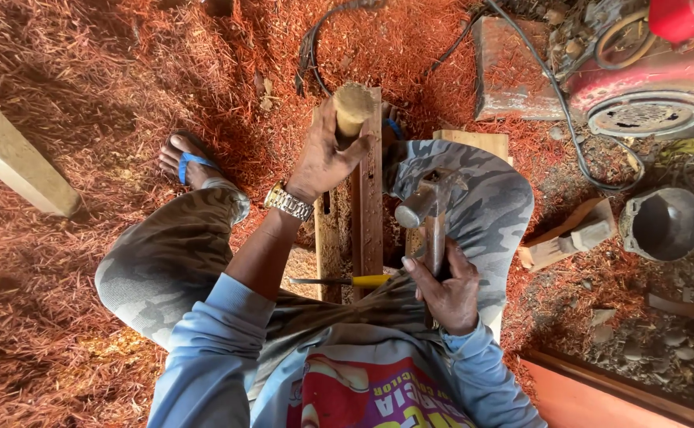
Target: Hammering a wooden piece using a hammer and a yellow-handled tool.
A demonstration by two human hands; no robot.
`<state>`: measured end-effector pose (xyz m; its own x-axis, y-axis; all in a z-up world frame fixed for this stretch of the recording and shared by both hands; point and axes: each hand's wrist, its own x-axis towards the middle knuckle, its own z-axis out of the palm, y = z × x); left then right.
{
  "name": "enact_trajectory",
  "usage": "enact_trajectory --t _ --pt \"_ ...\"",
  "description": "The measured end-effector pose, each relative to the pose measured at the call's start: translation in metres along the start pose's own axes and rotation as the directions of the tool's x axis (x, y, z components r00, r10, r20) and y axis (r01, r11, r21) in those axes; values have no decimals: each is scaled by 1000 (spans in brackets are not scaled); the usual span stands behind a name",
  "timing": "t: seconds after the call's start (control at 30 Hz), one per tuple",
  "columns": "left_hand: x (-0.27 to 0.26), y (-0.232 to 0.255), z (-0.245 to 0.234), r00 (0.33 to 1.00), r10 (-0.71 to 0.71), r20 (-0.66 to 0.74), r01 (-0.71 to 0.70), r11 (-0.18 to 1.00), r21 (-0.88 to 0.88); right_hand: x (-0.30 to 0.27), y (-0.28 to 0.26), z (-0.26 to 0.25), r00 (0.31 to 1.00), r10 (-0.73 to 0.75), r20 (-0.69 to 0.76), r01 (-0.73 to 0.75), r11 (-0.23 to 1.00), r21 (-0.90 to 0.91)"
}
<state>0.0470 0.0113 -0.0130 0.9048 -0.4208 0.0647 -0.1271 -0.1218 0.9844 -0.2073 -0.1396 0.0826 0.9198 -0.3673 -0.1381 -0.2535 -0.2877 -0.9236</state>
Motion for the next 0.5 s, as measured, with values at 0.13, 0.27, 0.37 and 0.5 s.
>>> enact_trajectory --t 0.13,0.27,0.37,0.5 --pt "-4 20 -5 965 248 82 -260 944 204 0 1 1 999 -44 6 44 999 -22" --pt "-5 43 -6 980 142 139 -152 986 66 0 3 2 998 -56 6 56 998 -17" --pt "-6 30 -4 980 85 178 -78 996 -47 -2 5 0 999 -49 9 49 998 -37" --pt "-3 18 -4 947 132 293 -124 991 -46 -1 4 -1 998 -56 16 56 998 -35"
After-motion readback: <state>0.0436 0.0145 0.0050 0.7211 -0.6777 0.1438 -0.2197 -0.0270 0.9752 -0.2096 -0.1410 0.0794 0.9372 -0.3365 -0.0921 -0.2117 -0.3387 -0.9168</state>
